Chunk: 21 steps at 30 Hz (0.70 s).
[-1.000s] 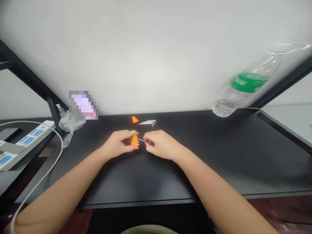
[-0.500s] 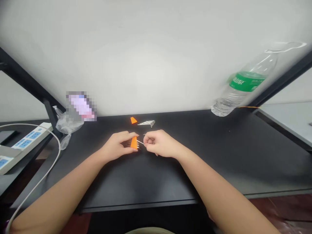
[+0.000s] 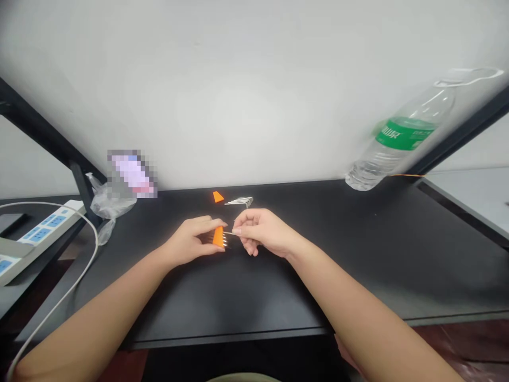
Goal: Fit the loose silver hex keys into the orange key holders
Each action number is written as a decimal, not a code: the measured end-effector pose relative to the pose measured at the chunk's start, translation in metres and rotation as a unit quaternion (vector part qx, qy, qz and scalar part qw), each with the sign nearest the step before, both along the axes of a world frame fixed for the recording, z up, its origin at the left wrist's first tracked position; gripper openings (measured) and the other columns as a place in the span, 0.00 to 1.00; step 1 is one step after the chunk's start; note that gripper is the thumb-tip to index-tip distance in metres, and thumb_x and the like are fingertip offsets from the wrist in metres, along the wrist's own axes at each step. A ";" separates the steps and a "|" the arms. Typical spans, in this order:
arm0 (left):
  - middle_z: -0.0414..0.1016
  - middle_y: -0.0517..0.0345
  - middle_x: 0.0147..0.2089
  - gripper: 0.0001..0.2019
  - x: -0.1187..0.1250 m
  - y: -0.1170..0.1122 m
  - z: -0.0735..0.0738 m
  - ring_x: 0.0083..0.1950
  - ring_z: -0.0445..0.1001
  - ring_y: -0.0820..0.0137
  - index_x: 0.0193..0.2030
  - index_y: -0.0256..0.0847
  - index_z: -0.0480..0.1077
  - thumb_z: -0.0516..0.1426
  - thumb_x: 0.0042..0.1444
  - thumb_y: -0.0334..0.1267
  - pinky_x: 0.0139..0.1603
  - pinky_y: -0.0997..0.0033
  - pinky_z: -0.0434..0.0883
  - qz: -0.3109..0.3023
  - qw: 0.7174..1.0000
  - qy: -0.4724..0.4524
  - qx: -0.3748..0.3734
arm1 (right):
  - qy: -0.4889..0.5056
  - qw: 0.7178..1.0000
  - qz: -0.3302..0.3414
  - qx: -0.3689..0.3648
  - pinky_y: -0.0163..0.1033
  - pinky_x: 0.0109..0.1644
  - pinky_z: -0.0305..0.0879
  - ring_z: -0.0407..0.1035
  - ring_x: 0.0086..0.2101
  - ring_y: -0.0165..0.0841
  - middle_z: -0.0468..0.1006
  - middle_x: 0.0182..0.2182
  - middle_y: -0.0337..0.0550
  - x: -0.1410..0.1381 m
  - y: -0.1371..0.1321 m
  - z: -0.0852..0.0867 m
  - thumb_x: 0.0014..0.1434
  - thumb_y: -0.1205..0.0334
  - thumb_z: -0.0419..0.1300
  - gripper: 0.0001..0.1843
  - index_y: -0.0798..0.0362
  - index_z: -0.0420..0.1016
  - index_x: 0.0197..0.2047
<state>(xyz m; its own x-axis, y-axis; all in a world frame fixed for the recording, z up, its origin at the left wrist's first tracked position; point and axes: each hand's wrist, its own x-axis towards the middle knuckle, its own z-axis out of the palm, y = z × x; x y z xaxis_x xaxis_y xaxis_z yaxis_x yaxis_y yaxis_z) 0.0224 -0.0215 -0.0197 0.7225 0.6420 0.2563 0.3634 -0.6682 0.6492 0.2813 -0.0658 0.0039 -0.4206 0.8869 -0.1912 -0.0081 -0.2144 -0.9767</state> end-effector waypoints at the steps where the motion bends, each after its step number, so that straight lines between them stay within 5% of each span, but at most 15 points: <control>1: 0.71 0.58 0.40 0.24 0.001 -0.001 0.001 0.37 0.69 0.72 0.59 0.47 0.74 0.68 0.57 0.48 0.39 0.72 0.69 0.003 1.000 -0.005 0.002 | 0.022 1.000 -0.008 -0.001 0.35 0.21 0.65 0.68 0.19 0.30 0.75 0.21 0.36 -0.003 0.000 -0.003 0.57 0.52 0.71 0.16 0.53 0.73 0.39; 6: 0.73 0.50 0.52 0.21 0.008 -0.007 0.007 0.51 0.72 0.63 0.56 0.47 0.76 0.67 0.58 0.48 0.49 0.65 0.73 0.003 1.000 -0.017 0.018 | -0.021 0.996 -0.043 0.073 0.33 0.23 0.58 0.61 0.17 0.27 0.70 0.17 0.33 -0.020 -0.001 -0.015 0.58 0.47 0.70 0.18 0.52 0.72 0.35; 11: 0.75 0.54 0.43 0.19 0.010 -0.008 0.008 0.45 0.73 0.65 0.56 0.46 0.74 0.65 0.60 0.49 0.49 0.65 0.72 -0.011 0.999 0.005 0.035 | -0.145 0.974 -0.087 0.154 0.35 0.27 0.58 0.63 0.22 0.28 0.73 0.22 0.36 -0.021 0.003 -0.021 0.61 0.42 0.66 0.21 0.52 0.73 0.31; 16: 0.77 0.57 0.43 0.26 0.003 -0.001 0.004 0.42 0.74 0.67 0.64 0.46 0.69 0.64 0.62 0.50 0.50 0.66 0.71 0.037 0.997 0.026 0.057 | -0.336 0.866 -0.131 0.346 0.42 0.44 0.67 0.71 0.38 0.36 0.78 0.37 0.44 0.004 0.022 -0.033 0.68 0.55 0.59 0.12 0.50 0.81 0.40; 21: 0.79 0.56 0.48 0.27 -0.001 0.003 0.003 0.46 0.76 0.65 0.65 0.48 0.68 0.64 0.62 0.50 0.53 0.65 0.72 0.056 0.996 0.023 0.065 | -0.447 0.810 -0.059 0.376 0.44 0.51 0.68 0.72 0.45 0.38 0.76 0.45 0.47 0.019 0.035 -0.047 0.66 0.63 0.60 0.09 0.50 0.82 0.45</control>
